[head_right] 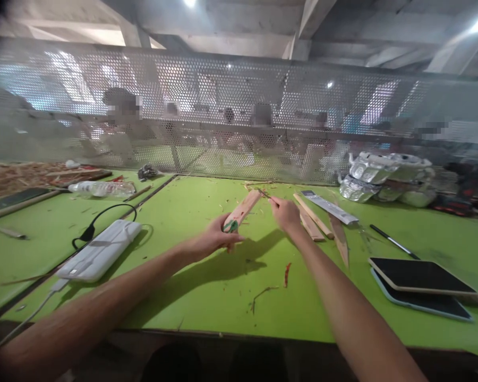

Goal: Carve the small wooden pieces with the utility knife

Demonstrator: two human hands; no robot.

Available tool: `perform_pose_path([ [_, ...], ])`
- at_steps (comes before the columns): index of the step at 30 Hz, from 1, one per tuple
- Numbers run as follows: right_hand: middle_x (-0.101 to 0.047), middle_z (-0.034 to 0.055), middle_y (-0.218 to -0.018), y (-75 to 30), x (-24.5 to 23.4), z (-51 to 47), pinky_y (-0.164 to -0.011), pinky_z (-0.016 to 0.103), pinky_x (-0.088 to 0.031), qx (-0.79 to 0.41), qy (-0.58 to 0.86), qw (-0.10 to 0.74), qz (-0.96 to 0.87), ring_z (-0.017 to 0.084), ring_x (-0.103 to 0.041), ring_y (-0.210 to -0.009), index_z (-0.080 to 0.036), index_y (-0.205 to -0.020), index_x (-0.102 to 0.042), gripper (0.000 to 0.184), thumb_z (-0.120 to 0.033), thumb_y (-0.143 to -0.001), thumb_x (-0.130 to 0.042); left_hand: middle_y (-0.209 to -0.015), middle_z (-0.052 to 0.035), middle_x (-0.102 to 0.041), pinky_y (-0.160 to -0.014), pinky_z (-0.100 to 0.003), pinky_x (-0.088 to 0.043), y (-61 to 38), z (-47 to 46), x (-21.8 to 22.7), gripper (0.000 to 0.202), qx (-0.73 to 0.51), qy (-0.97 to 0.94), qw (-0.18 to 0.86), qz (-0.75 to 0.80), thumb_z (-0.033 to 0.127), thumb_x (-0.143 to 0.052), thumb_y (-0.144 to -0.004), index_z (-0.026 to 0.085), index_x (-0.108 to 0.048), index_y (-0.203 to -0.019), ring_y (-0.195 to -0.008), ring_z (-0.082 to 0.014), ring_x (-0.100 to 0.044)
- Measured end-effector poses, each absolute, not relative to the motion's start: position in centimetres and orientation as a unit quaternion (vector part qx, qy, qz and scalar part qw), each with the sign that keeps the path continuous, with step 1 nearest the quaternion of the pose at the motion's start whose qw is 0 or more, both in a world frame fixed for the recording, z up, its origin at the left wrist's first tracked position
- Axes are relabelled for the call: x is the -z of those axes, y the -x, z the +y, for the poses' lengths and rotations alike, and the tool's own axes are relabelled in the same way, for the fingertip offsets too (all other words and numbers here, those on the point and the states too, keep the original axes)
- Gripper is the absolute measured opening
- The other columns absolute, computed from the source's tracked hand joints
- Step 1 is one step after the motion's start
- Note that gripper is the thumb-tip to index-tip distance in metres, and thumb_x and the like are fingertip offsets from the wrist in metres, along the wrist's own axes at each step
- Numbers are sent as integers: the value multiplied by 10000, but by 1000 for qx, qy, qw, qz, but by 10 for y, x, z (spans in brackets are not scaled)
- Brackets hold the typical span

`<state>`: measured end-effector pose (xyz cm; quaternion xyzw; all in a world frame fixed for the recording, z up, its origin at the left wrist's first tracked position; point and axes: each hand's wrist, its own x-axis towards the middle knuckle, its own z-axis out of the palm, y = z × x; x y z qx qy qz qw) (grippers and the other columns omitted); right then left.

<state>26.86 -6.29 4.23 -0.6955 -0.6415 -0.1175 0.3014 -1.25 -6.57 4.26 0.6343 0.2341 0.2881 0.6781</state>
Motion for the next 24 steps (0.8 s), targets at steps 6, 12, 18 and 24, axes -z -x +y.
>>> perform_pose_path([
  [6,-856,174,-963,-237,-43,-67,-598,317,-588,25,612,402,-680,245,-765,-692,-101,-1283,-832,426,-338,-1074,-546,-785,34,-607,-532,-190,-510,16,-48,-41,358,-350,-577,659,331,94,-862,-869,132,-605,-1115,-582,-69,-559],
  [12,-851,171,-1096,-190,-36,-76,-725,412,-682,-27,488,372,-789,288,-823,-847,-134,-1189,-867,365,-360,-1039,-622,-744,51,-602,-528,-174,-471,19,-45,-40,299,-365,-574,675,286,203,-809,-957,152,-609,-1174,-584,-76,-545],
  [18,-851,125,-1112,-192,-34,-77,-821,427,-698,28,471,344,-812,296,-844,-930,-205,-1180,-878,285,-250,-1025,-642,-704,53,-600,-497,-184,-434,15,-48,-38,338,-384,-578,642,327,219,-853,-916,152,-616,-1148,-559,-88,-539],
  [24,-847,127,-1124,-192,-33,-77,-804,402,-699,61,482,337,-806,286,-845,-944,-184,-1201,-866,294,-196,-1024,-632,-725,67,-588,-522,-187,-461,15,-44,-32,355,-380,-598,639,300,243,-857,-912,163,-594,-1138,-589,-87,-545],
])
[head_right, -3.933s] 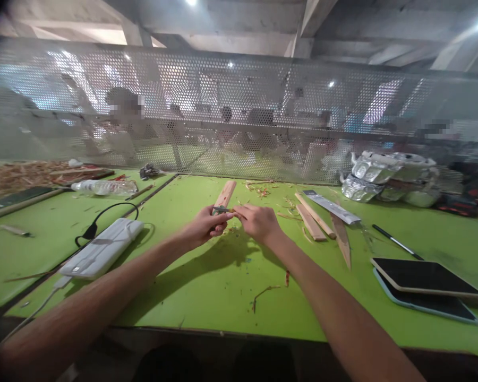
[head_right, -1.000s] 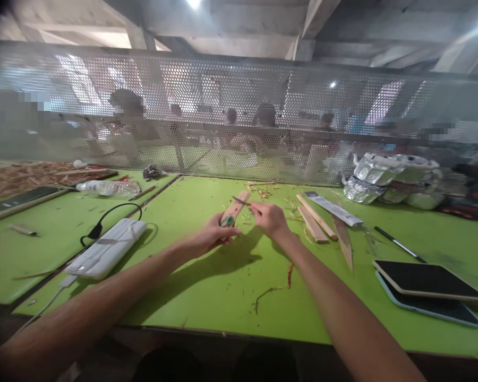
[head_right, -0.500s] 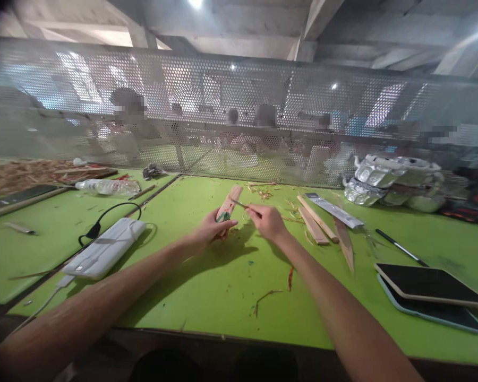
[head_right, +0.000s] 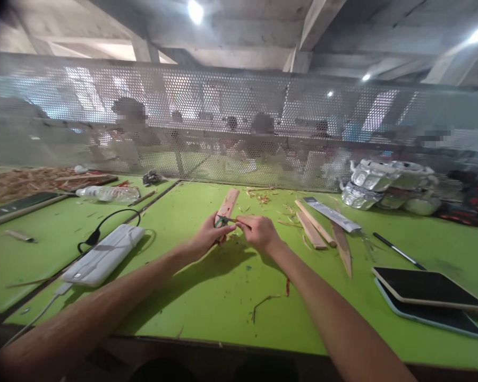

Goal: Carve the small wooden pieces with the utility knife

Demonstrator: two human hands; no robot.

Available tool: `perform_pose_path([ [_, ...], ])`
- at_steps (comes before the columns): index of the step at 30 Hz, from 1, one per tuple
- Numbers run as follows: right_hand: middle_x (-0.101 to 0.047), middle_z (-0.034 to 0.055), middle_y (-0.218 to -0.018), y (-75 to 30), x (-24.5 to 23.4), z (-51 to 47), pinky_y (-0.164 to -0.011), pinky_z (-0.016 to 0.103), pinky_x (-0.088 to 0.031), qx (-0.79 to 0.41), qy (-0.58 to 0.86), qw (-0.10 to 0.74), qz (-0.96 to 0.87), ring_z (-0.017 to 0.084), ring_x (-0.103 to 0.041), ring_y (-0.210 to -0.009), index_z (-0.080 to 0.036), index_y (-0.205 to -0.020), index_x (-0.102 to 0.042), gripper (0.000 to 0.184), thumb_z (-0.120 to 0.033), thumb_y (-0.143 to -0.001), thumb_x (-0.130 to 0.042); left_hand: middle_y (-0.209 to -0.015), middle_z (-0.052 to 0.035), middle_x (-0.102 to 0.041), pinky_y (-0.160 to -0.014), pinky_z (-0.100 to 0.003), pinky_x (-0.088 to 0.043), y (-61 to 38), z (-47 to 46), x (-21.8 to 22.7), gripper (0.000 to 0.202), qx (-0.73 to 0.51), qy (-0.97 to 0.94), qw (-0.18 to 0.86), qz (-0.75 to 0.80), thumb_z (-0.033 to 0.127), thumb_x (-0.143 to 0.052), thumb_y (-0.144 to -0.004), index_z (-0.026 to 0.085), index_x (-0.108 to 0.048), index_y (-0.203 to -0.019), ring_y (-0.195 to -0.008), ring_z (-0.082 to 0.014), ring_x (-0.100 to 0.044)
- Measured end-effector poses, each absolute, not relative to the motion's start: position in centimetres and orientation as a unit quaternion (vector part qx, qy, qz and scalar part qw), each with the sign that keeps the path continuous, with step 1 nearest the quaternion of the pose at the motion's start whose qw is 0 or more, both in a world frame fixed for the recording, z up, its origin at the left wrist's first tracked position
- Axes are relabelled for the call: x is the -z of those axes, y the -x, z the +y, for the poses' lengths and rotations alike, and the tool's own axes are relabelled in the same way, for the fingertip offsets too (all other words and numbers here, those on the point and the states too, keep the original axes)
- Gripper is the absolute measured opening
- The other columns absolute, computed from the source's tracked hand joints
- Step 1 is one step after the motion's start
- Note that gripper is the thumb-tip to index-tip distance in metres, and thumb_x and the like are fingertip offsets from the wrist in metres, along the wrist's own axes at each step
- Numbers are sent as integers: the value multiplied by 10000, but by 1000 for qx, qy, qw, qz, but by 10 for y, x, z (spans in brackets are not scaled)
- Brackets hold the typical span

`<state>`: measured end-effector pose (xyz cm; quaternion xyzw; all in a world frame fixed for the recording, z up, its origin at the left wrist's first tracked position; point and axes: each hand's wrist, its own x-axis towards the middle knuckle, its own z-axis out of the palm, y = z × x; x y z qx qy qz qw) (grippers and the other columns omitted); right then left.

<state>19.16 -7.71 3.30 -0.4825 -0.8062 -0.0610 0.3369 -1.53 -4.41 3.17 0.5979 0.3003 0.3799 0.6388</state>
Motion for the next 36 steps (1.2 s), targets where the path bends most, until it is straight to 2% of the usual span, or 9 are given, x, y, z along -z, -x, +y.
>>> perform_pose_path([
  [3,-854,103,-1103,-192,-32,-77,-742,383,-698,56,492,325,-806,264,-846,-888,-221,-1211,-861,302,-203,-1040,-613,-732,69,-576,-537,-190,-473,17,-43,-32,310,-363,-601,645,302,208,-820,-935,158,-587,-1132,-598,-86,-546],
  [6,-852,79,-1113,-200,-32,-73,-763,423,-702,72,512,320,-794,273,-846,-916,-283,-1209,-860,304,-220,-1041,-615,-741,70,-567,-542,-195,-474,15,-46,-34,314,-353,-610,641,303,209,-816,-934,159,-587,-1144,-595,-85,-542],
  [11,-834,135,-1160,-221,-35,-66,-801,414,-687,102,574,329,-743,298,-841,-946,-166,-1180,-870,285,-191,-1015,-639,-719,75,-543,-511,-202,-434,8,-56,-36,385,-328,-628,639,300,231,-876,-871,144,-579,-1100,-560,-78,-507],
  [20,-856,78,-1124,-219,-30,-57,-714,350,-647,108,597,272,-747,241,-822,-875,-205,-1198,-864,300,-212,-1051,-602,-668,72,-537,-449,-191,-406,11,-53,-41,336,-297,-594,672,328,209,-857,-892,181,-536,-989,-482,-66,-477],
  [24,-863,70,-1108,-223,-24,-50,-697,312,-613,96,603,260,-748,223,-810,-864,-227,-1197,-865,312,-248,-1066,-583,-695,57,-539,-460,-196,-442,9,-56,-38,299,-307,-568,689,330,159,-835,-902,183,-540,-946,-501,-71,-501],
  [27,-872,77,-1008,-243,-22,-47,-665,301,-588,80,660,255,-703,218,-790,-777,-231,-1197,-866,331,-281,-1062,-567,-707,47,-560,-465,-192,-460,8,-63,-36,298,-273,-590,690,320,186,-857,-891,171,-567,-959,-521,-77,-526],
  [29,-867,96,-939,-261,-22,-48,-653,312,-583,69,693,262,-669,231,-778,-732,-207,-1194,-866,353,-296,-1052,-556,-704,55,-557,-478,-183,-475,8,-66,-37,316,-244,-613,688,303,206,-880,-873,169,-575,-948,-539,-78,-544],
  [33,-859,133,-989,-279,-23,-51,-784,360,-590,-1,710,329,-622,287,-785,-891,-182,-1125,-877,351,-329,-1033,-571,-758,49,-573,-520,-173,-523,13,-61,-39,253,-260,-602,700,281,135,-829,-901,156,-592,-988,-575,-64,-558],
  [36,-845,124,-965,-269,-24,-50,-777,365,-575,-49,701,355,-616,284,-765,-876,-197,-1135,-857,378,-370,-1057,-530,-760,43,-582,-498,-166,-514,19,-48,-38,265,-287,-596,691,290,126,-836,-893,159,-594,-996,-564,-63,-551],
])
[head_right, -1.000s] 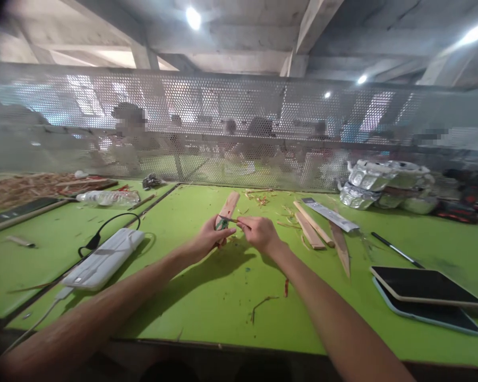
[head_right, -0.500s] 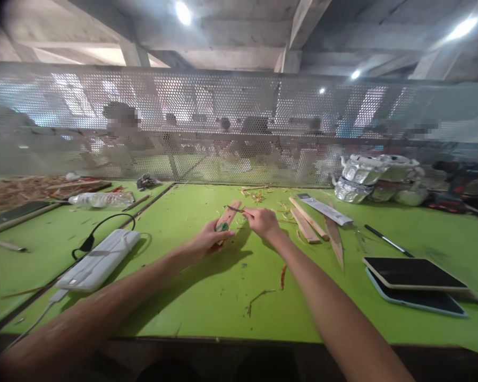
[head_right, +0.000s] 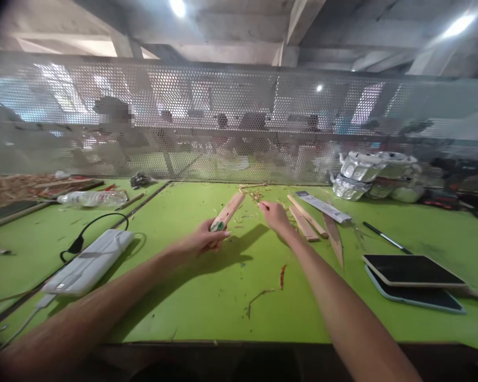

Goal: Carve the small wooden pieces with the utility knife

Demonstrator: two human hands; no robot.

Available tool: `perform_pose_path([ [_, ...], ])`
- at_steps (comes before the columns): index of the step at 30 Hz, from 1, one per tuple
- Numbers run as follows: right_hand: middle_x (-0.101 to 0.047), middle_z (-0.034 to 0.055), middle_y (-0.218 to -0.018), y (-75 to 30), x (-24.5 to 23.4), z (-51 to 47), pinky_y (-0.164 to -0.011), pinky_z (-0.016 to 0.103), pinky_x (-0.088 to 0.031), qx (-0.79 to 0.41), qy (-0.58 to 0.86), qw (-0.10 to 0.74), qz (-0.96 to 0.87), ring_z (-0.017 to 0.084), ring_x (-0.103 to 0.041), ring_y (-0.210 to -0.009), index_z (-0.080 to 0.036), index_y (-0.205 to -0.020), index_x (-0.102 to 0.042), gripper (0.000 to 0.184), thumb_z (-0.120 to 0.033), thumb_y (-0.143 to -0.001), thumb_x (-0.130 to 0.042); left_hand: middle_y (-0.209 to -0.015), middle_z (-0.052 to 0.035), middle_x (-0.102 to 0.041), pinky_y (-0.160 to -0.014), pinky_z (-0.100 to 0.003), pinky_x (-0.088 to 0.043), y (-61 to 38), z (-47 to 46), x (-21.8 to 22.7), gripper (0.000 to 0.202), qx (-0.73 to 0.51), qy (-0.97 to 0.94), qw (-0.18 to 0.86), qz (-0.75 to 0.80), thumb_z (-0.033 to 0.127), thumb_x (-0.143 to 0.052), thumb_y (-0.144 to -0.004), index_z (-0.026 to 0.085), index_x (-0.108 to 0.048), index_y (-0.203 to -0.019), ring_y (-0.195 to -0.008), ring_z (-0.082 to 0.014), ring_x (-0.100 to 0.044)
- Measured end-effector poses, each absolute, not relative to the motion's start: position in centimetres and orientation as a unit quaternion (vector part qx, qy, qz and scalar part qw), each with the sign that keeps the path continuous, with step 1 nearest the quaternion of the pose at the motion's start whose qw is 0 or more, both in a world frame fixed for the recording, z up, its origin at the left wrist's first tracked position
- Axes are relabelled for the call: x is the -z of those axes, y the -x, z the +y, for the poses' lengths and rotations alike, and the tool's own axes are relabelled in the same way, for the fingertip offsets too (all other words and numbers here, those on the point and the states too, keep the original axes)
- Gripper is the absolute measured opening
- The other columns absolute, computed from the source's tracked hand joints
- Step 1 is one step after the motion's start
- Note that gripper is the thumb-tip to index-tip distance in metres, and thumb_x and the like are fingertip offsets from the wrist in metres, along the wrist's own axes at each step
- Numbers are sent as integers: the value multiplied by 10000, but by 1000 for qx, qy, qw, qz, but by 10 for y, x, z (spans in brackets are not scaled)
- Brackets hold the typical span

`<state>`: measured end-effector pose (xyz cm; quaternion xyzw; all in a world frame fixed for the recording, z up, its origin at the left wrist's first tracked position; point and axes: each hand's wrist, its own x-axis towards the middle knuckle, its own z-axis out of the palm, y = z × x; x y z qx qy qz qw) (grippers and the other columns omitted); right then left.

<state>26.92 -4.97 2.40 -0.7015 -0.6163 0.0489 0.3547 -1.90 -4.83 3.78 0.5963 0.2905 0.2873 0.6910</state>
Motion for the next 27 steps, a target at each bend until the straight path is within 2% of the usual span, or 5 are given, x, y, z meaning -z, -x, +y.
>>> perform_pose_path([
  [6,-740,51,-760,-254,-19,-48,-580,292,-460,-134,667,403,-612,197,-613,-616,-192,-1131,-779,326,-426,-1026,-578,-729,37,-609,-517,-186,-505,22,-38,-36,234,-328,-596,661,317,207,-819,-923,151,-633,-1052,-578,-86,-562],
  [9,-729,39,-753,-255,-18,-49,-565,273,-420,-142,664,415,-605,169,-569,-590,-185,-1147,-793,305,-400,-998,-636,-758,20,-648,-541,-204,-520,18,-38,-31,265,-333,-603,644,331,256,-801,-940,146,-653,-1129,-620,-108,-603],
  [14,-756,68,-757,-253,-22,-50,-551,276,-384,-101,669,431,-597,173,-555,-583,-164,-1170,-844,339,-341,-1006,-606,-747,25,-647,-517,-213,-507,14,-30,-17,258,-343,-624,618,333,263,-754,-968,147,-651,-1174,-594,-116,-607],
  [18,-773,86,-743,-251,-24,-51,-534,282,-380,-72,667,437,-599,187,-569,-568,-159,-1084,-878,298,-283,-960,-637,-749,30,-650,-507,-220,-511,13,-21,-6,236,-352,-642,599,324,282,-732,-976,164,-649,-1164,-593,-123,-615],
  [27,-736,60,-691,-248,-26,-55,-487,265,-312,-87,655,452,-600,144,-464,-498,-158,-1066,-882,302,-254,-918,-637,-683,54,-623,-473,-213,-460,13,-22,-7,205,-353,-649,595,317,360,-691,-996,180,-621,-1067,-501,-103,-559],
])
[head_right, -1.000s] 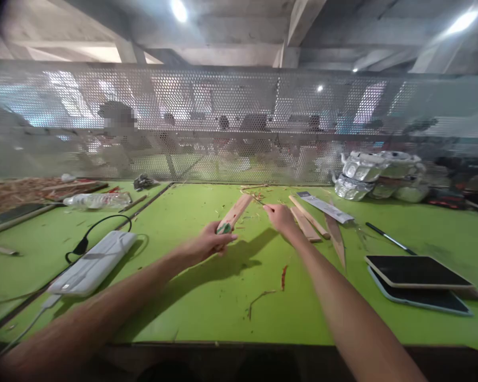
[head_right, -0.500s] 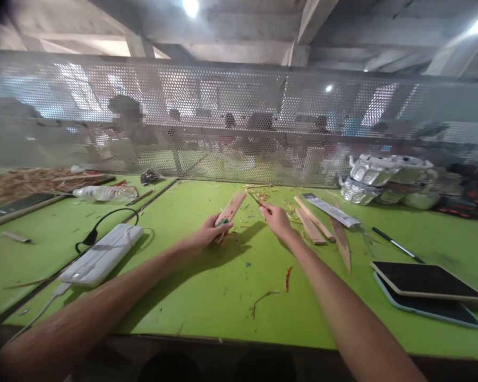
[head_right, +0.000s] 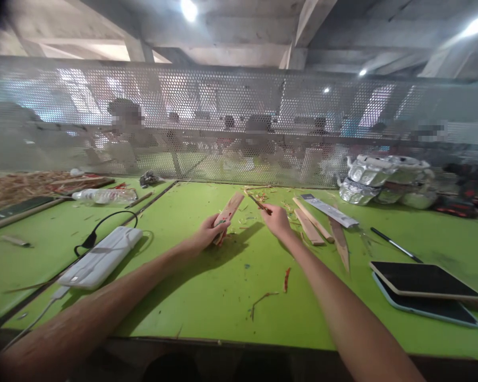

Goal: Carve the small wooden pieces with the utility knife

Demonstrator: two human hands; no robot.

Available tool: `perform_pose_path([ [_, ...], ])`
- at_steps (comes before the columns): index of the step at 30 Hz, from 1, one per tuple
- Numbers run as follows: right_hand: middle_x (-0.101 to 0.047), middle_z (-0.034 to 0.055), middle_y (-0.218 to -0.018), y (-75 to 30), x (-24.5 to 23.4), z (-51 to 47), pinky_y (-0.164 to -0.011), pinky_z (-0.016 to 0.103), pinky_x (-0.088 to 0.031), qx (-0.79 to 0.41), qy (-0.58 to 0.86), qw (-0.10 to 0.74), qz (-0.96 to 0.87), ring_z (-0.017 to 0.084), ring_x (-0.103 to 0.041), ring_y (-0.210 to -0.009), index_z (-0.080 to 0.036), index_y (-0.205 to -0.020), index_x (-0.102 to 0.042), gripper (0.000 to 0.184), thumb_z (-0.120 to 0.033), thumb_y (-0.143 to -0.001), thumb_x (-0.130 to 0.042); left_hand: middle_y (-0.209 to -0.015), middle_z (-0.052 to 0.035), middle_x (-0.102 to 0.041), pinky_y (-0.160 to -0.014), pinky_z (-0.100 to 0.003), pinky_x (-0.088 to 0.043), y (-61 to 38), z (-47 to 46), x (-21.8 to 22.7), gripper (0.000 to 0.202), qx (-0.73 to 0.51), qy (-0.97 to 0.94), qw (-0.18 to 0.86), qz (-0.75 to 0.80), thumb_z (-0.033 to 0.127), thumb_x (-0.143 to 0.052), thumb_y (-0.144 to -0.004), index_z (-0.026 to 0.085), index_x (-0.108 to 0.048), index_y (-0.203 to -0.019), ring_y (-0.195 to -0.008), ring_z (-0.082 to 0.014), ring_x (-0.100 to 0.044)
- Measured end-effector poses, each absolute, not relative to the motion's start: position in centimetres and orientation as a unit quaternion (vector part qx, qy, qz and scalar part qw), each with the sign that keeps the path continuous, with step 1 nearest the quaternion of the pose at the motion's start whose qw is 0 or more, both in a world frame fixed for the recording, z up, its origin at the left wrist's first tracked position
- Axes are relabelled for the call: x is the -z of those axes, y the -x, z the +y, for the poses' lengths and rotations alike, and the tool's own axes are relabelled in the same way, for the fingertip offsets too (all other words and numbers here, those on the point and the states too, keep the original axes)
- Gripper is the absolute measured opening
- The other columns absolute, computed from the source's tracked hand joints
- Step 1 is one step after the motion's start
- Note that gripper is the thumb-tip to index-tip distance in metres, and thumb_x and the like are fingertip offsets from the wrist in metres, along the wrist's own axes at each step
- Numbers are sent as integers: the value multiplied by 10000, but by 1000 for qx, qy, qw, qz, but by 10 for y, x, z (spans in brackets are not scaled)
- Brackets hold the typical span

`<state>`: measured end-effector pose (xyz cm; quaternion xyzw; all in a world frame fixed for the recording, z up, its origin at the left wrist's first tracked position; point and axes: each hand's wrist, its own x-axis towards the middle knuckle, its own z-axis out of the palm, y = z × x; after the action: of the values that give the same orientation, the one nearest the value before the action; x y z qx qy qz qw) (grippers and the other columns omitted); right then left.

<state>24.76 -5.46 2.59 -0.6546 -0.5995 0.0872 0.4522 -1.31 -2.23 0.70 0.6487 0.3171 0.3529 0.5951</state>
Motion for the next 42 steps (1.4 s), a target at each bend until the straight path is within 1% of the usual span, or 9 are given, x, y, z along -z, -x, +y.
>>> perform_pose_path([
  [5,-713,58,-685,-244,-27,-55,-524,277,-359,-84,642,466,-603,165,-502,-539,-158,-1059,-866,297,-291,-930,-634,-649,56,-614,-464,-216,-465,12,-26,-16,172,-361,-639,596,325,332,-680,-1001,187,-590,-983,-474,-98,-538],
  [10,-727,73,-732,-240,-26,-58,-561,286,-409,-86,619,470,-623,192,-564,-616,-156,-1072,-836,308,-363,-952,-642,-646,64,-602,-462,-210,-477,12,-27,-18,162,-370,-623,598,342,311,-683,-1013,190,-582,-979,-466,-94,-548],
  [15,-729,66,-772,-234,-27,-59,-592,290,-431,-94,613,453,-641,186,-572,-631,-158,-1138,-818,308,-290,-921,-643,-636,67,-596,-446,-203,-465,12,-28,-21,165,-365,-617,597,360,292,-701,-1013,191,-580,-966,-433,-86,-545],
  [21,-720,52,-776,-228,-23,-61,-555,279,-425,-129,619,420,-650,169,-549,-586,-185,-1197,-777,303,-282,-984,-585,-646,59,-601,-456,-208,-465,12,-26,-19,192,-371,-626,588,354,318,-695,-1010,196,-568,-933,-454,-89,-539],
  [28,-712,49,-773,-225,-21,-62,-543,280,-434,-118,616,430,-650,172,-555,-582,-204,-1194,-770,294,-351,-1022,-582,-702,37,-626,-514,-238,-480,14,-25,-17,175,-367,-634,576,363,340,-692,-983,190,-602,-992,-533,-117,-572],
  [32,-749,84,-805,-222,-26,-64,-601,311,-496,-104,608,423,-663,201,-601,-646,-200,-1175,-811,329,-381,-1044,-570,-713,38,-617,-537,-248,-482,13,-26,-19,158,-363,-651,552,374,331,-672,-984,197,-589,-973,-568,-128,-576],
  [37,-828,135,-1070,-213,-28,-67,-782,408,-604,-107,572,413,-701,258,-716,-873,-215,-1208,-847,308,-326,-1037,-616,-670,69,-557,-514,-224,-441,11,-21,-13,193,-384,-660,525,376,318,-701,-966,218,-542,-923,-540,-111,-549],
  [39,-831,133,-1087,-210,-27,-67,-805,426,-613,-99,566,395,-717,255,-726,-862,-232,-1214,-854,297,-307,-1033,-630,-636,84,-550,-487,-228,-433,10,-19,-9,230,-376,-657,544,361,360,-699,-975,230,-514,-936,-488,-109,-533],
  [42,-830,123,-1035,-209,-26,-67,-764,421,-612,-67,566,373,-732,247,-716,-798,-258,-1228,-856,302,-309,-1046,-620,-614,99,-547,-460,-229,-426,10,-18,-3,272,-369,-663,552,346,408,-703,-979,238,-492,-952,-448,-106,-521],
])
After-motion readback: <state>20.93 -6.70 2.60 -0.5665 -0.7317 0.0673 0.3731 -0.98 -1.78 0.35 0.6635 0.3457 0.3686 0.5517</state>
